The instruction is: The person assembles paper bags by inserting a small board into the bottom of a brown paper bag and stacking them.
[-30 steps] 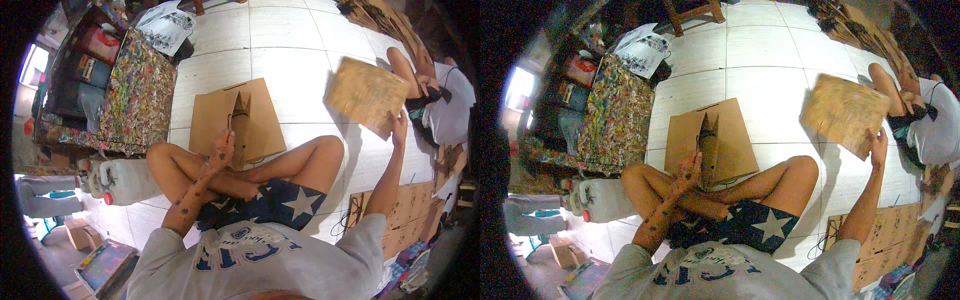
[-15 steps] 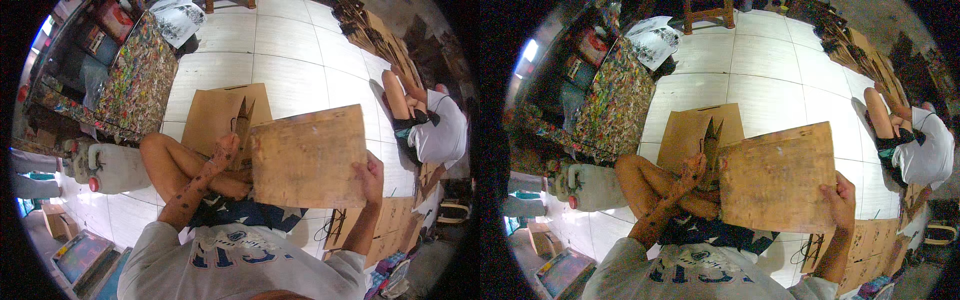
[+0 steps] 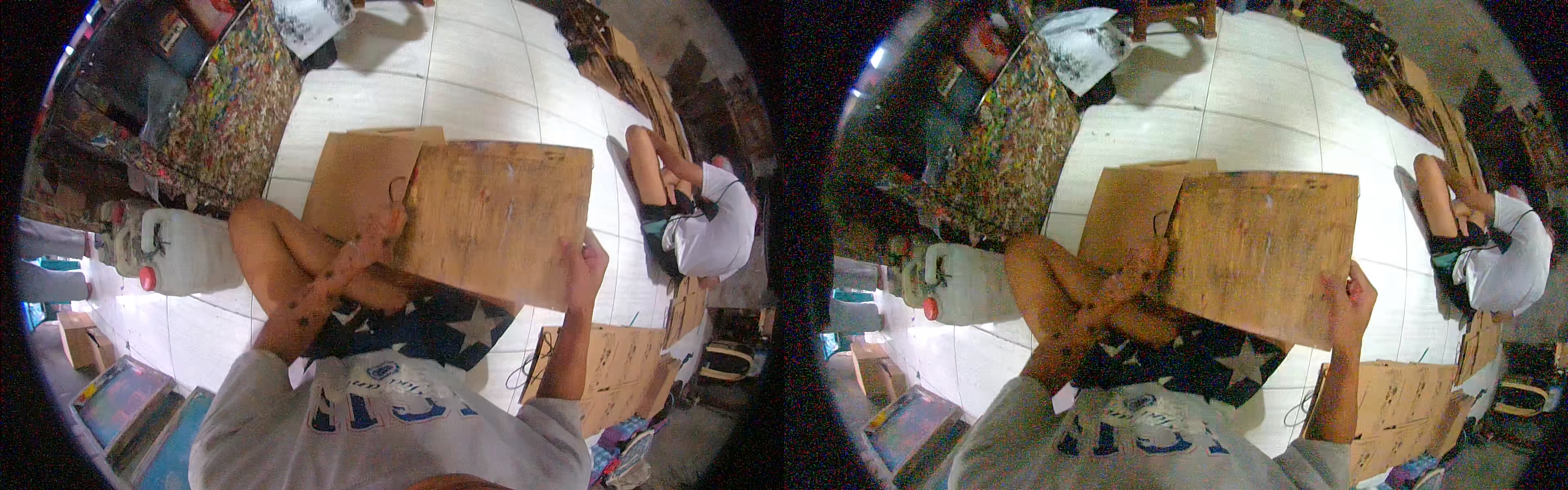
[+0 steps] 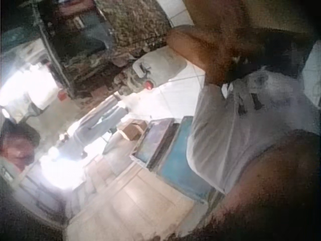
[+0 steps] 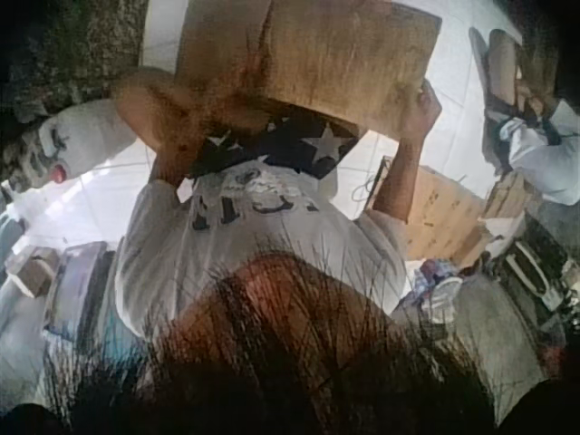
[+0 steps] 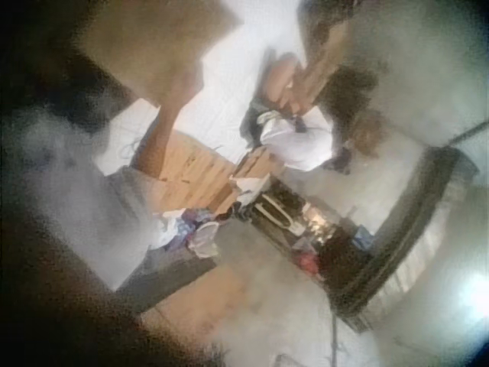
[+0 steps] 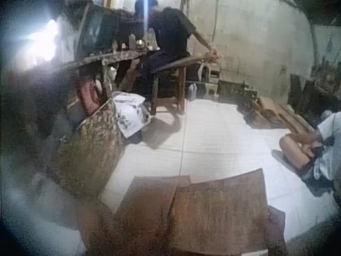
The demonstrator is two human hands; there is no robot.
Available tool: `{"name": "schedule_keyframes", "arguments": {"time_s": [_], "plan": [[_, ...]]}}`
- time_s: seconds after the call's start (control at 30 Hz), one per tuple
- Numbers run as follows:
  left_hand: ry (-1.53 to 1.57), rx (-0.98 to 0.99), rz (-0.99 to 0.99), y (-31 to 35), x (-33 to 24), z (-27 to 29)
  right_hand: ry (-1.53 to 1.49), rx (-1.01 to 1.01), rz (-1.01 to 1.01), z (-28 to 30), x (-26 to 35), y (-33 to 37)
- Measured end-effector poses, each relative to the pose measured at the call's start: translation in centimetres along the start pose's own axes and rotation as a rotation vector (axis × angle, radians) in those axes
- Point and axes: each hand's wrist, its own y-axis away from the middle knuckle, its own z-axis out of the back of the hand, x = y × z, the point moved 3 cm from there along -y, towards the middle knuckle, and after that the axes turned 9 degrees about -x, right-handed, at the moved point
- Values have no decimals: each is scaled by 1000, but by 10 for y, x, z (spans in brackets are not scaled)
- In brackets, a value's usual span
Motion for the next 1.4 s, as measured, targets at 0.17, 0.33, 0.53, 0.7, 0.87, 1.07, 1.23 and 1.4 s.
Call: {"name": "schedule_keyframes", "arguments": {"time_s": [0.17, 0.33, 0.53, 0.7, 0.87, 1.07, 1.23, 1.4], "plan": [[-16, 63, -27, -13, -5, -3, 5, -48, -120, -9, -16, 12], [-62, 91, -26, -10, -12, 0, 238, 92, 79, -67, -70, 37], [-74, 130, -72, -14, -24, -8, 251, 263, 50, -146, -119, 61], [-71, 104, -69, -6, -24, 3, 260, 543, -43, -155, -67, 59], [0, 74, -169, 2, -67, 12, -18, 273, 101, -179, -117, 67], [233, -12, -533, 37, -199, 71, -879, 259, -414, -195, -115, 35], [328, -117, -747, 73, -220, 129, -874, 236, -309, -223, -19, -18], [286, 141, -519, 93, -172, 137, -1090, 367, 65, -286, 152, -55]]}}
